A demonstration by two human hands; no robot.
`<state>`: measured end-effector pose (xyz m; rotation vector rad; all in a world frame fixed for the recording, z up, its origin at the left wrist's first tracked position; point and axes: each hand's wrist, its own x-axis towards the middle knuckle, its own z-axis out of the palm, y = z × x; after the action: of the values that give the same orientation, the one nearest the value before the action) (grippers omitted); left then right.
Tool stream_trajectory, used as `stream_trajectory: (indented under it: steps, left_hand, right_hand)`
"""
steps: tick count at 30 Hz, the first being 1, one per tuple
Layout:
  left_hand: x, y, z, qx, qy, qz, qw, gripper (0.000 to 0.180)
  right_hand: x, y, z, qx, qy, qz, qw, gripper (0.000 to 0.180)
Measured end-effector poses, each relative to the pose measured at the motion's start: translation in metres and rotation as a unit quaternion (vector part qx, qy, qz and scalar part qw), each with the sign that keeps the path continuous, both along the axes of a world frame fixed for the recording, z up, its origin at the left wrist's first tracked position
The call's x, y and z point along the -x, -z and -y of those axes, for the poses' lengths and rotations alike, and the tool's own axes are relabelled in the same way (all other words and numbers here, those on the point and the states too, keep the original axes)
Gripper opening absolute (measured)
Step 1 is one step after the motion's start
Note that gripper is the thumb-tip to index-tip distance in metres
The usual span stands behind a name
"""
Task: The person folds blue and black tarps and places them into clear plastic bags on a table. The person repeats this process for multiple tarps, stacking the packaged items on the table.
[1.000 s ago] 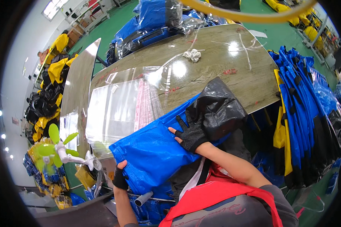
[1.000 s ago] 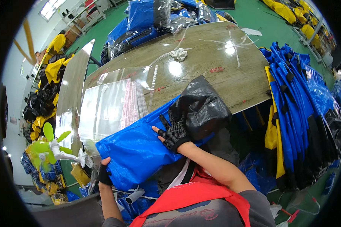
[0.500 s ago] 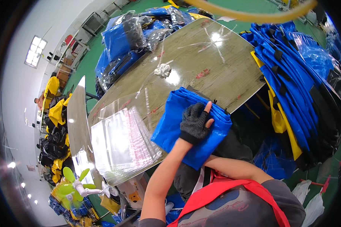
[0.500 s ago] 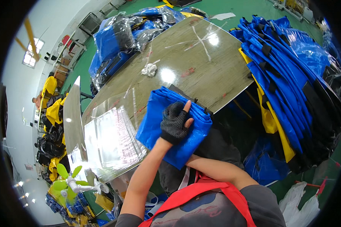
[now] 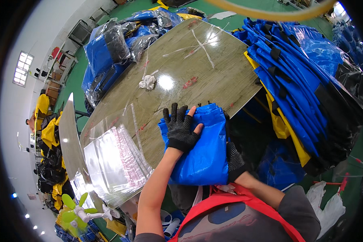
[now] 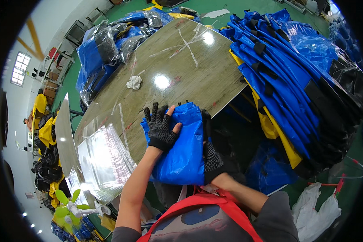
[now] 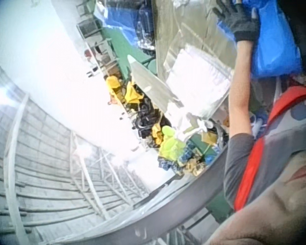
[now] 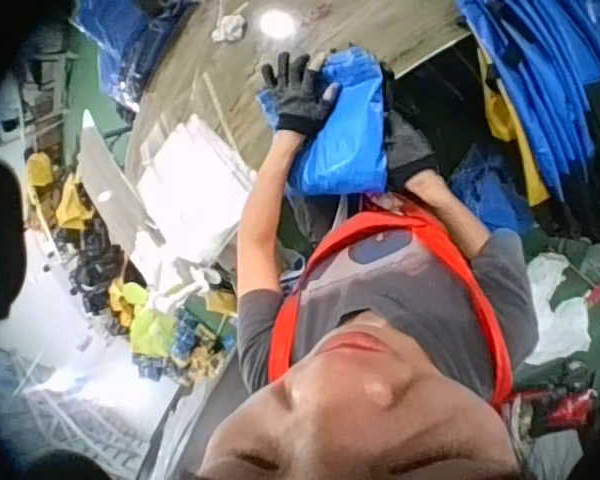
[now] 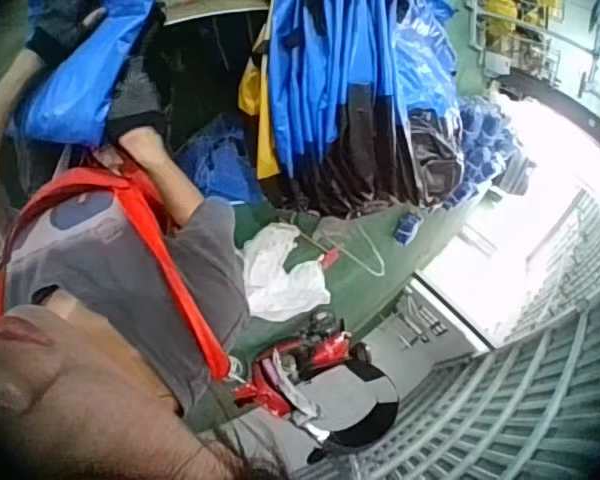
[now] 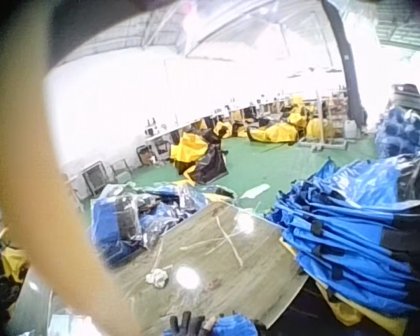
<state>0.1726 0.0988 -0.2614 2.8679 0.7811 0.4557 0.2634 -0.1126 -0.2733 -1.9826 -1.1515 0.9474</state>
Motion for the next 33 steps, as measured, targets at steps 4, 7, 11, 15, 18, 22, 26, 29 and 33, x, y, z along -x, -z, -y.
stream_trajectory:
  steps: [4,7,11,15,18,22,26,29,33]
  left_hand:
    - [-0.004,-0.012,0.01,-0.041,0.005,-0.015,0.999,0.062]
    - [-0.01,-0.01,-0.014,0.018,0.103,-0.105,0.989,0.056]
    - [-0.014,-0.003,-0.058,0.127,0.193,-0.004,0.973,0.042]
    - [-0.007,0.017,-0.058,0.182,0.156,0.016,0.971,0.043]
    - [-0.003,0.015,-0.035,0.205,0.194,-0.021,0.959,0.043]
    - [0.022,0.017,-0.028,0.403,0.112,0.062,0.906,0.054]
    - [0.059,0.033,-0.037,0.786,0.193,0.377,0.45,0.074]
    - [0.053,0.042,0.005,0.545,-0.103,0.44,0.706,0.083]
    - [0.029,0.029,-0.031,0.429,-0.17,0.191,0.866,0.052]
  right_hand:
    - [-0.067,-0.077,-0.027,-0.22,0.064,0.102,0.968,0.032]
    - [-0.073,-0.076,-0.083,-0.265,-0.166,0.361,0.879,0.046]
    - [-0.1,0.002,-0.089,-0.21,-0.206,0.281,0.913,0.058]
    - [-0.131,0.037,-0.072,-0.308,-0.278,0.248,0.876,0.07]
    - [-0.146,0.046,-0.049,-0.395,-0.342,0.244,0.817,0.054]
    - [-0.124,0.022,-0.072,-0.411,-0.274,0.221,0.841,0.039]
    - [-0.13,0.05,-0.08,-0.173,-0.129,-0.089,0.972,0.034]
    - [-0.114,0.0,-0.086,-0.141,-0.037,-0.312,0.939,0.043]
    - [-0.119,0.006,-0.09,-0.109,0.047,-0.538,0.834,0.053]
